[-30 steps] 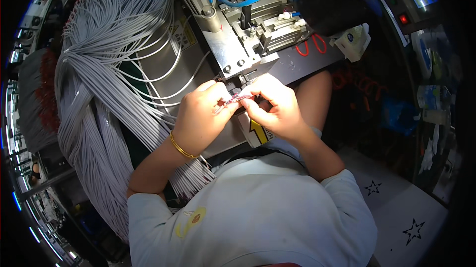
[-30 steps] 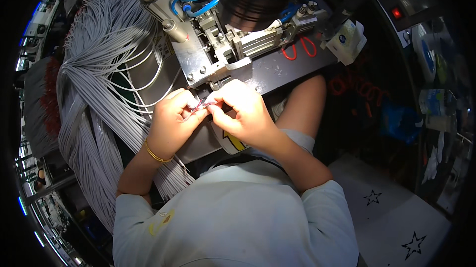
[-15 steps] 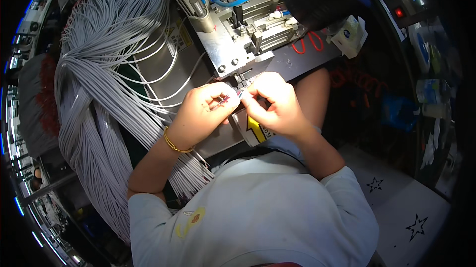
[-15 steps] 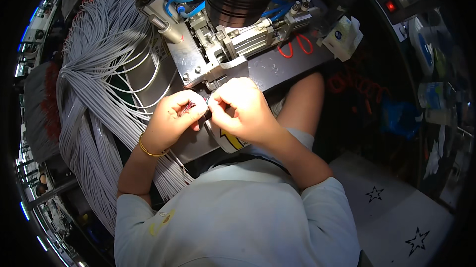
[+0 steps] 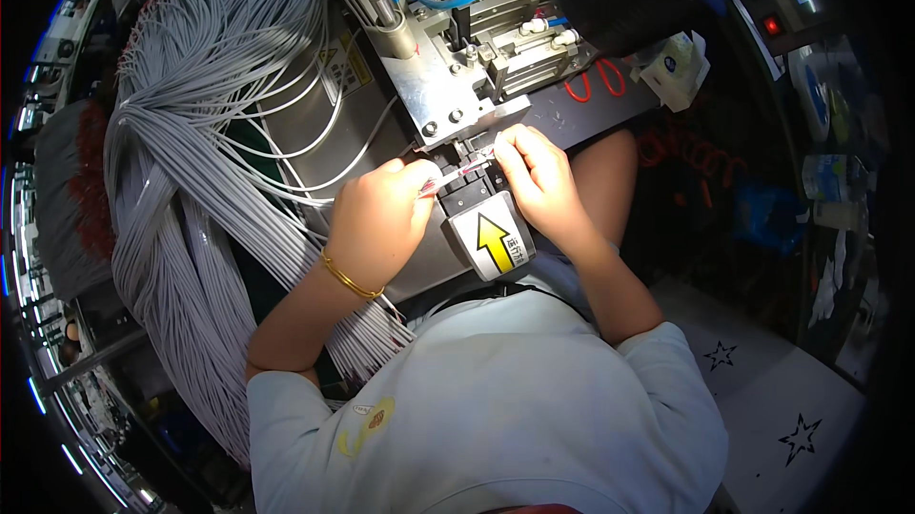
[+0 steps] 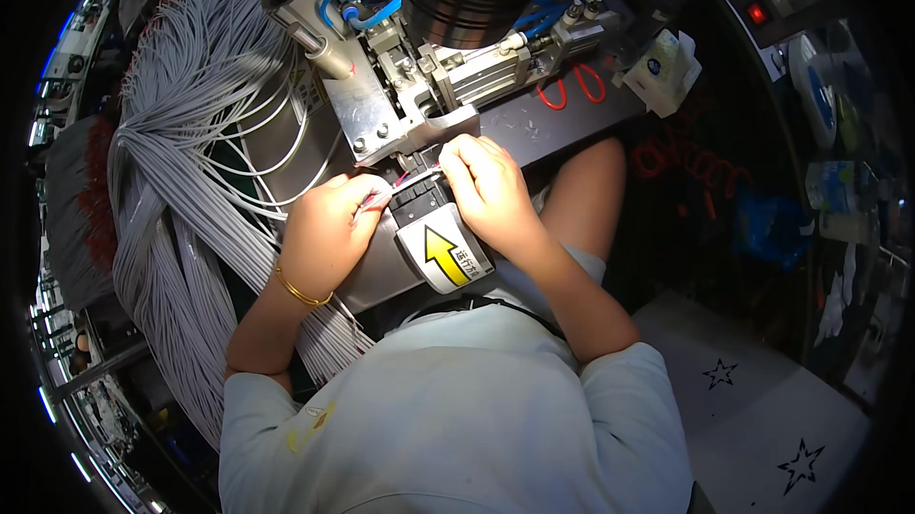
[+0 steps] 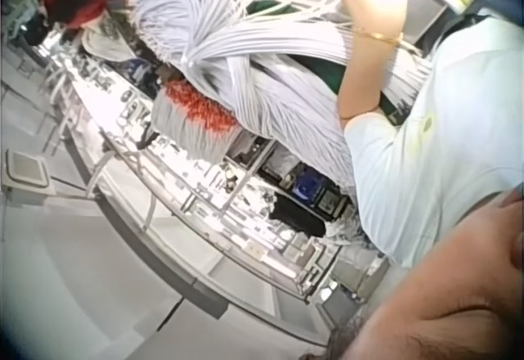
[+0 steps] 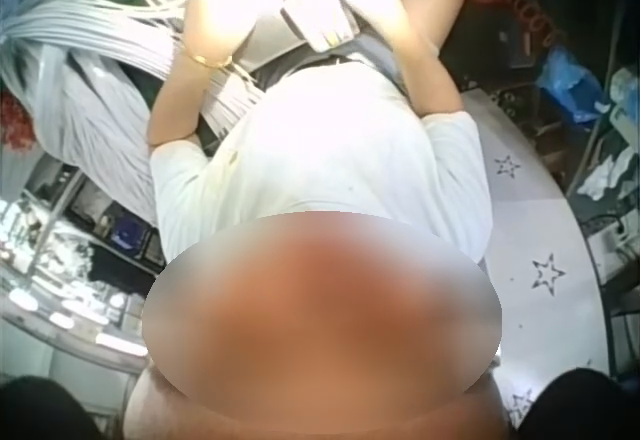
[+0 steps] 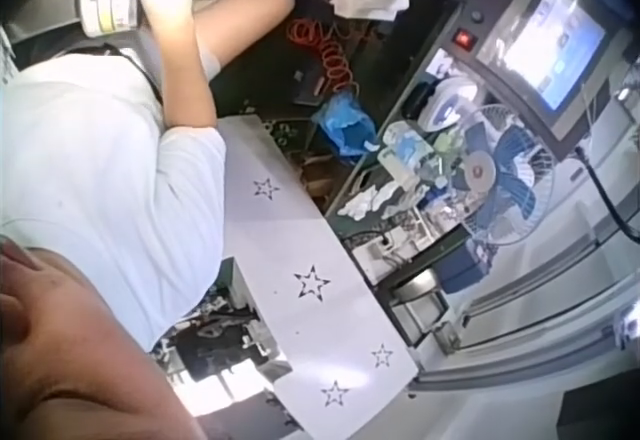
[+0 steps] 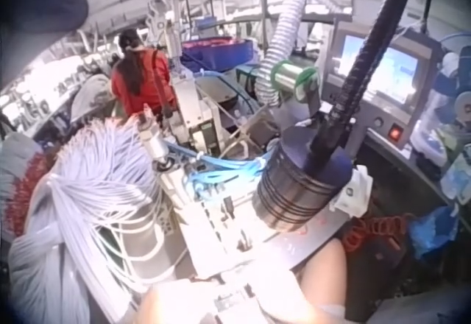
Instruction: The person feeds multiple wires into an automated crimping and connector machine for assembly, creating a wiring harness.
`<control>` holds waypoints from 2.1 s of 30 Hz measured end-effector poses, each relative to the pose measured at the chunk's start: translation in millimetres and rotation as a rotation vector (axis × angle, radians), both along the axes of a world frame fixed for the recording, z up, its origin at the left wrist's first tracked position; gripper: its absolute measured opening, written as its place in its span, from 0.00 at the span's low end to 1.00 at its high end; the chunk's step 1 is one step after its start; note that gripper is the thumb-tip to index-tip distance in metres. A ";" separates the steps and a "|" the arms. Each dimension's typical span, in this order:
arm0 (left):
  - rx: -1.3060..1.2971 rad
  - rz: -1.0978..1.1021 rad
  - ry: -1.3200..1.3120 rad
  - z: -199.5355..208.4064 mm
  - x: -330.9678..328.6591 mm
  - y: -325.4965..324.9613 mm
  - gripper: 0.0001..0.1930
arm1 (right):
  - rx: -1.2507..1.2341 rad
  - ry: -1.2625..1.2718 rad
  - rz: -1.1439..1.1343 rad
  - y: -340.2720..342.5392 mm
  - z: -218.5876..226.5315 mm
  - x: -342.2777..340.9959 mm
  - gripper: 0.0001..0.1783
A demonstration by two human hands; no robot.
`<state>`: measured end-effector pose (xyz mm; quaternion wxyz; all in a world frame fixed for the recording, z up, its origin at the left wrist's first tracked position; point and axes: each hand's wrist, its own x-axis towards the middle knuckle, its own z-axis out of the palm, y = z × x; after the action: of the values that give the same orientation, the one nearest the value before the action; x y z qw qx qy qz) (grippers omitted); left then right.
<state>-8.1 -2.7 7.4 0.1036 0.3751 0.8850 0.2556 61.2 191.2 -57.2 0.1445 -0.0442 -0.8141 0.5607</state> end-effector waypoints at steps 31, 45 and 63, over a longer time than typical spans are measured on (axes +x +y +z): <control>-0.007 -0.139 0.057 -3.6 10.3 10.9 0.19 | -0.106 -0.084 0.197 16.6 -2.3 -7.1 0.07; 0.247 -0.061 -0.154 8.2 -0.6 8.8 0.07 | 0.099 0.302 0.174 -2.2 24.8 2.0 0.06; 0.321 0.121 -0.873 13.5 -0.8 6.9 0.07 | -0.187 0.095 0.231 -5.3 34.6 5.4 0.05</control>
<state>-8.9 4.2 20.9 0.3918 0.1915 0.7283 0.5287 66.6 185.9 -22.5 0.1127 0.0628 -0.7501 0.6486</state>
